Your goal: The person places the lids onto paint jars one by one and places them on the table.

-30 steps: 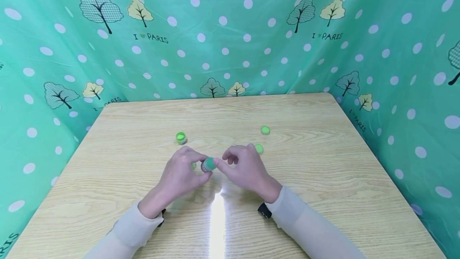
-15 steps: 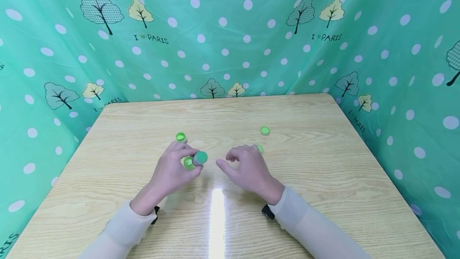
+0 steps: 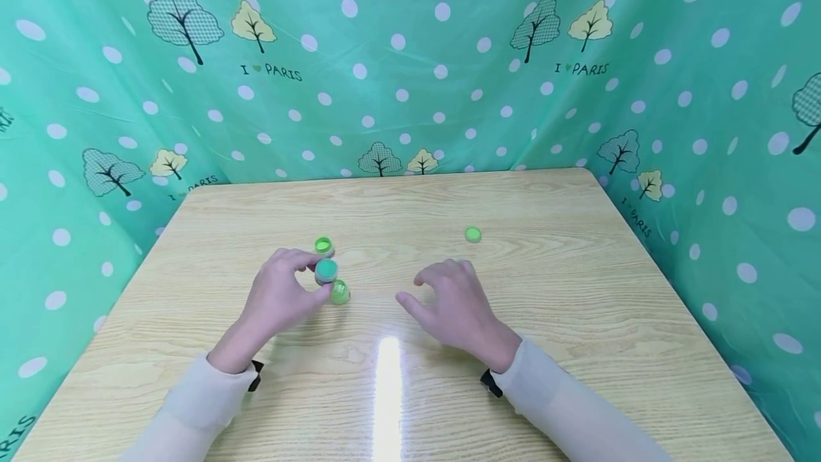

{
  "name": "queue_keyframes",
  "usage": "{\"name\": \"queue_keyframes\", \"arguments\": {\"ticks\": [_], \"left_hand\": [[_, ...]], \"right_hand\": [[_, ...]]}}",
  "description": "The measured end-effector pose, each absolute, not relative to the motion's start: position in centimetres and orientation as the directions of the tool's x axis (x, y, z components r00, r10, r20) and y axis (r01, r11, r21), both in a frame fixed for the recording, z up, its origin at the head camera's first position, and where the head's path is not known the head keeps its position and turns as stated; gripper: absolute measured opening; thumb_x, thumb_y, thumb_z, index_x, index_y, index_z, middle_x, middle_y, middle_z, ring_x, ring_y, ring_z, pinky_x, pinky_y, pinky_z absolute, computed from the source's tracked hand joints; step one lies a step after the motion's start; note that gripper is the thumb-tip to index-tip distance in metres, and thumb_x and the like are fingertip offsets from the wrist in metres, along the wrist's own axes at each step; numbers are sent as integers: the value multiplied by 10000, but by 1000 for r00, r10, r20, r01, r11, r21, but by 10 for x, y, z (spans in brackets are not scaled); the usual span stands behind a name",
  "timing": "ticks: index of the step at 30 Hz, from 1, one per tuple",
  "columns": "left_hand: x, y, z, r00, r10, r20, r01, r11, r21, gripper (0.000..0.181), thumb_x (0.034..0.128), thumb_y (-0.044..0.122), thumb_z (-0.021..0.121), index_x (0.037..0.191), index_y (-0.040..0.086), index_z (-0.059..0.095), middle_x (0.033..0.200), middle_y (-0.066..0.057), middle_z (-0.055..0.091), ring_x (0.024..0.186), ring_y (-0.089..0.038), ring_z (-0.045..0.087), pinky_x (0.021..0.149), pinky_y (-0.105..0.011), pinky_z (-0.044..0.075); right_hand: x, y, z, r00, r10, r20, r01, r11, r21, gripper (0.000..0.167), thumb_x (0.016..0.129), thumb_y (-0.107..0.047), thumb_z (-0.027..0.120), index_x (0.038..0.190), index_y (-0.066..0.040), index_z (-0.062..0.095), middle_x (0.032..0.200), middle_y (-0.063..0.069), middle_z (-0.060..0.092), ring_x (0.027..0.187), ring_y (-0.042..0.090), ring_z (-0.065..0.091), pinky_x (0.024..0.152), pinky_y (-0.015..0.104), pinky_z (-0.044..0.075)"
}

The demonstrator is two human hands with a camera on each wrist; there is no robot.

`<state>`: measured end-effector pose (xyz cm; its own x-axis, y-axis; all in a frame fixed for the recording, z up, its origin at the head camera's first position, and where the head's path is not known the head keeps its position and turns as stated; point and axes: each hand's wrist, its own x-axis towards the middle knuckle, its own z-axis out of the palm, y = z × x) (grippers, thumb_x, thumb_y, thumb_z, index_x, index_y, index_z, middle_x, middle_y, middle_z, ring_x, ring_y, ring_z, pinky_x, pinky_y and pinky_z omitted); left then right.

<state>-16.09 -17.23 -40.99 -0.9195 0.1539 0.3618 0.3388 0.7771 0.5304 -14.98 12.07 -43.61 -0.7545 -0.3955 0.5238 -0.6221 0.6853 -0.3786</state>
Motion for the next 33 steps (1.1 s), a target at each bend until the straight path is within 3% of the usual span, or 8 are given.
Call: {"name": "queue_keyframes", "arguments": {"ticks": [10, 18, 25, 33], "left_hand": [[-171, -196, -413, -959, 91, 269, 225, 821, 525, 253, 767, 161, 809, 1005, 82, 772, 867, 1, 693, 879, -255, 554, 693, -363, 421], [-180, -215, -420, -976, 63, 210, 163, 849, 503, 166, 789, 154, 794, 934, 86, 754, 839, -28, 681, 876, -275, 553, 726, -392, 430], [-188, -229, -422, -991, 35, 126, 91, 877, 472, 240, 820, 176, 800, 1017, 49, 750, 921, -86, 701, 920, -314, 579, 765, -439, 467], [-195, -237, -423, -996, 59, 60, 79, 895, 439, 323, 822, 156, 820, 1088, -3, 727, 1041, -163, 723, 961, -341, 645, 835, -511, 518]], "right_hand": [[-148, 131, -437, -752, -407, 517, -617, 712, -336, 389, 912, -448, 733, 1052, -87, 769, 1066, 55, 756, 1034, 259, 665, 916, 464, 420], [-149, 143, -442, -761, -403, 509, -597, 743, -304, 471, 907, -468, 728, 1164, -73, 737, 1176, 91, 728, 1119, 301, 637, 953, 515, 413], [-152, 153, -443, -770, -411, 489, -581, 768, -270, 575, 922, -520, 691, 1242, -43, 696, 1283, 165, 674, 1193, 355, 598, 999, 569, 399], [-150, 164, -440, -822, -430, 373, -531, 815, -230, 689, 943, -600, 622, 1341, -37, 635, 1384, 223, 600, 1290, 419, 536, 1049, 620, 358]]}}
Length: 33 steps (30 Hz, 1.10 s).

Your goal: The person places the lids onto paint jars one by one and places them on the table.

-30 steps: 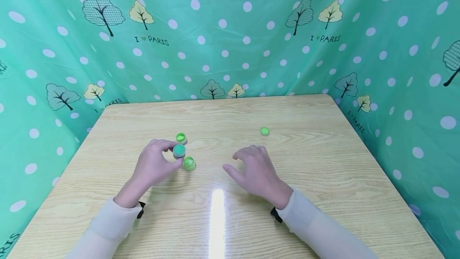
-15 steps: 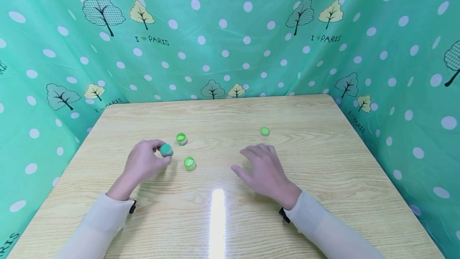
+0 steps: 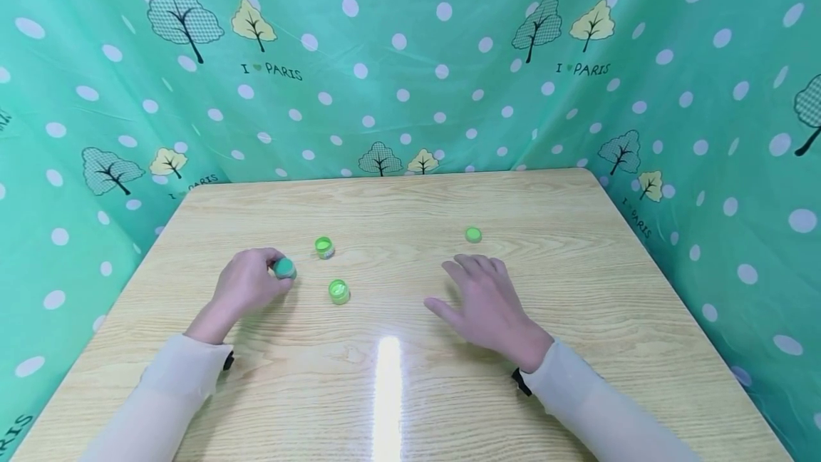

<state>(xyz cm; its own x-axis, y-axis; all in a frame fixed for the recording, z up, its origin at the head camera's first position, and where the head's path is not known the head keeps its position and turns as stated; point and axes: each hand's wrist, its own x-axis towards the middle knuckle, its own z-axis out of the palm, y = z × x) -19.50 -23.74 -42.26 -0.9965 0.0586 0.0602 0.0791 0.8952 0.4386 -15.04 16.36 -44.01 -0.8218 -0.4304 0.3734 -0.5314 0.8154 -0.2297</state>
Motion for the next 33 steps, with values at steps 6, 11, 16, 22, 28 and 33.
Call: {"name": "queue_keyframes", "arguments": {"ticks": [6, 11, 16, 22, 28, 33], "left_hand": [[-199, -241, -423, -998, 61, 10, 60, 915, 399, 279, 844, 111, 780, 1087, -14, 726, 1036, -173, 726, 931, -326, 660, 827, -512, 528], [-203, -242, -422, -997, 65, -41, 44, 922, 384, 247, 846, 87, 774, 1070, -8, 727, 1047, -177, 721, 913, -303, 652, 821, -507, 532], [-205, -245, -423, -994, 67, -84, 31, 930, 367, 268, 841, 76, 773, 1084, -18, 710, 1055, -185, 708, 920, -309, 643, 824, -513, 529], [-207, -246, -425, -992, 72, -102, 32, 937, 348, 309, 830, 62, 768, 1117, -25, 696, 1054, -189, 701, 898, -307, 633, 794, -503, 534], [-205, -246, -425, -993, 83, -83, 53, 947, 316, 487, 810, 87, 781, 1260, -45, 649, 1123, -237, 692, 934, -353, 625, 815, -517, 515], [-195, -243, -420, -994, 99, 42, 107, 957, 269, 588, 800, 136, 804, 1320, -62, 615, 1196, -301, 661, 1060, -474, 588, 879, -582, 470]], "right_hand": [[-147, 172, -436, -862, -421, 283, -487, 842, -231, 772, 943, -662, 576, 1412, -50, 578, 1458, 226, 534, 1348, 436, 478, 1095, 626, 305], [-146, 179, -435, -880, -408, 245, -461, 858, -227, 813, 937, -697, 551, 1442, -60, 552, 1483, 224, 509, 1362, 444, 456, 1105, 627, 292], [-146, 185, -434, -885, -397, 242, -450, 863, -228, 820, 933, -694, 560, 1449, -57, 544, 1481, 227, 509, 1357, 454, 456, 1103, 638, 292], [-146, 191, -434, -888, -394, 238, -445, 867, -223, 841, 931, -701, 557, 1462, -50, 529, 1481, 230, 510, 1355, 453, 458, 1100, 643, 294], [-145, 194, -432, -886, -396, 242, -448, 867, -221, 826, 931, -677, 584, 1458, -42, 530, 1485, 236, 506, 1351, 459, 466, 1100, 647, 295], [-144, 197, -434, -882, -396, 253, -449, 870, -203, 816, 926, -676, 593, 1433, -38, 551, 1477, 239, 514, 1327, 452, 485, 1090, 650, 304]]}}
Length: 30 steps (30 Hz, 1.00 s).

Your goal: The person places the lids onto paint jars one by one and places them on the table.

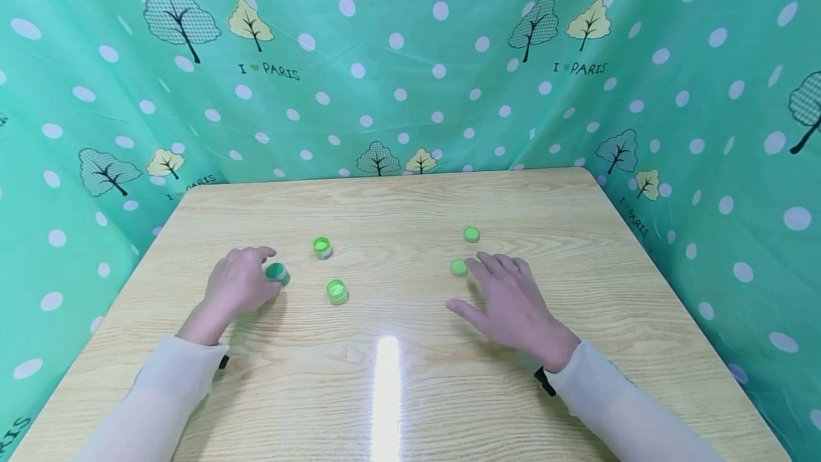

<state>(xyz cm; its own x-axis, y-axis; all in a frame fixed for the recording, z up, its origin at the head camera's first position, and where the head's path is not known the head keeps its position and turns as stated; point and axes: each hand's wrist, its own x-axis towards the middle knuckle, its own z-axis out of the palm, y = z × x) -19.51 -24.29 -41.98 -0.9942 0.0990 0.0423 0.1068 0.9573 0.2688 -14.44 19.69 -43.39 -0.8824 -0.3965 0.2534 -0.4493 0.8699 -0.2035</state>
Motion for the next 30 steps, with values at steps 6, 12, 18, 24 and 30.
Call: {"name": "queue_keyframes", "arguments": {"ticks": [6, 12, 18, 24, 30], "left_hand": [[-179, -231, -411, -972, 129, 195, 178, 950, 256, 503, 778, 83, 779, 1244, -62, 660, 1134, -299, 678, 1022, -476, 598, 828, -563, 484], [-167, -218, -413, -955, 146, 259, 227, 922, 315, 458, 762, 78, 818, 1193, -23, 703, 1104, -219, 720, 1006, -419, 615, 848, -535, 489], [-163, -203, -418, -958, 197, 206, 265, 882, 390, 519, 738, 150, 883, 1209, 14, 713, 1082, -133, 734, 993, -348, 623, 811, -489, 529], [-161, -187, -423, -967, 214, 137, 253, 858, 446, 605, 732, 214, 904, 1268, 35, 687, 1126, -102, 728, 1008, -313, 637, 808, -449, 546], [-166, -176, -430, -969, 228, 90, 244, 861, 446, 662, 719, 251, 913, 1299, 48, 669, 1137, -96, 730, 1030, -314, 659, 826, -436, 552]], "right_hand": [[-144, 199, -435, -877, -401, 266, -455, 870, -191, 808, 925, -664, 604, 1421, -29, 559, 1468, 250, 519, 1315, 461, 491, 1082, 657, 306], [-143, 199, -436, -882, -397, 256, -450, 871, -198, 810, 926, -667, 601, 1432, -38, 551, 1478, 246, 511, 1329, 471, 475, 1086, 659, 298], [-140, 199, -436, -891, -389, 236, -438, 872, -217, 817, 919, -655, 623, 1448, -39, 539, 1490, 244, 500, 1350, 475, 455, 1109, 656, 272], [-138, 199, -436, -895, -386, 224, -434, 870, -235, 824, 912, -658, 632, 1444, -34, 544, 1485, 249, 503, 1348, 468, 461, 1102, 656, 279], [-137, 199, -438, -890, -388, 240, -444, 858, -258, 812, 913, -650, 638, 1435, -33, 551, 1476, 245, 512, 1342, 460, 467, 1092, 661, 285]]}}
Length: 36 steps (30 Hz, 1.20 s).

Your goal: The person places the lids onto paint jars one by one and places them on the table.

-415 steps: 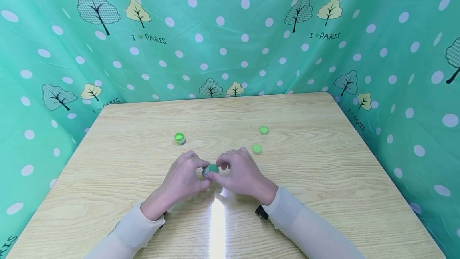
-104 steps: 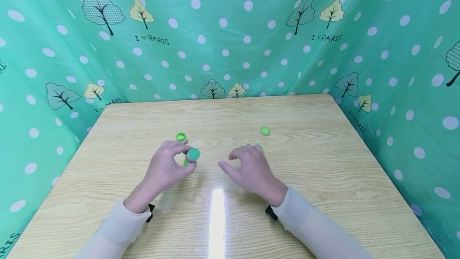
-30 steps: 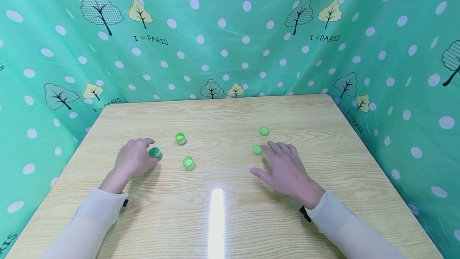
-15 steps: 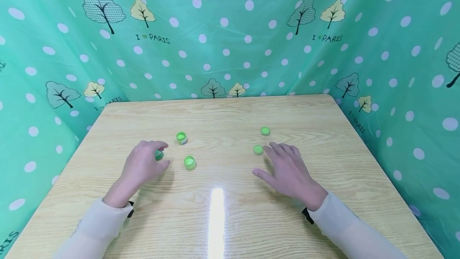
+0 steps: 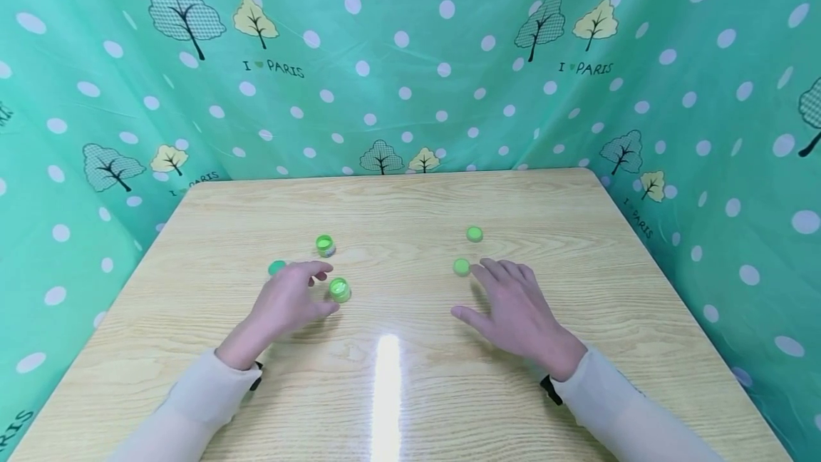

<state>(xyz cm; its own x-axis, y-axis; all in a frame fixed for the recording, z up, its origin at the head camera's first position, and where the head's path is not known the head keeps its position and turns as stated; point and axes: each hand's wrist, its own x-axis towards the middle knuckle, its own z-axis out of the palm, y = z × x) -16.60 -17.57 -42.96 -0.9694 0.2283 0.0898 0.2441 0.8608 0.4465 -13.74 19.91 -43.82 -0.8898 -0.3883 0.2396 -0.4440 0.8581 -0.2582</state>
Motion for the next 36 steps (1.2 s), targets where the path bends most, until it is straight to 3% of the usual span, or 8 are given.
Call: {"name": "queue_keyframes", "arguments": {"ticks": [16, 25, 36], "left_hand": [[-173, -164, -434, -967, 254, 6, 237, 896, 376, 598, 720, 247, 918, 1231, 35, 689, 1066, -87, 733, 980, -307, 663, 820, -459, 545], [-182, -164, -437, -967, 254, -32, 224, 900, 373, 488, 750, 214, 905, 1166, 46, 714, 982, -55, 723, 873, -229, 665, 755, -420, 548], [-185, -162, -438, -965, 257, -49, 218, 893, 395, 255, 752, 186, 902, 950, 138, 748, 837, 48, 664, 742, -154, 576, 668, -346, 484]], "right_hand": [[-135, 199, -441, -881, -400, 251, -462, 843, -276, 790, 907, -647, 650, 1429, -61, 565, 1460, 228, 534, 1338, 439, 482, 1091, 659, 289], [-133, 198, -445, -878, -413, 244, -470, 842, -265, 797, 898, -659, 652, 1433, -75, 569, 1475, 215, 526, 1342, 422, 480, 1096, 647, 290], [-132, 197, -448, -866, -430, 257, -490, 832, -260, 794, 891, -660, 661, 1416, -70, 586, 1467, 211, 536, 1329, 425, 490, 1098, 634, 300]]}}
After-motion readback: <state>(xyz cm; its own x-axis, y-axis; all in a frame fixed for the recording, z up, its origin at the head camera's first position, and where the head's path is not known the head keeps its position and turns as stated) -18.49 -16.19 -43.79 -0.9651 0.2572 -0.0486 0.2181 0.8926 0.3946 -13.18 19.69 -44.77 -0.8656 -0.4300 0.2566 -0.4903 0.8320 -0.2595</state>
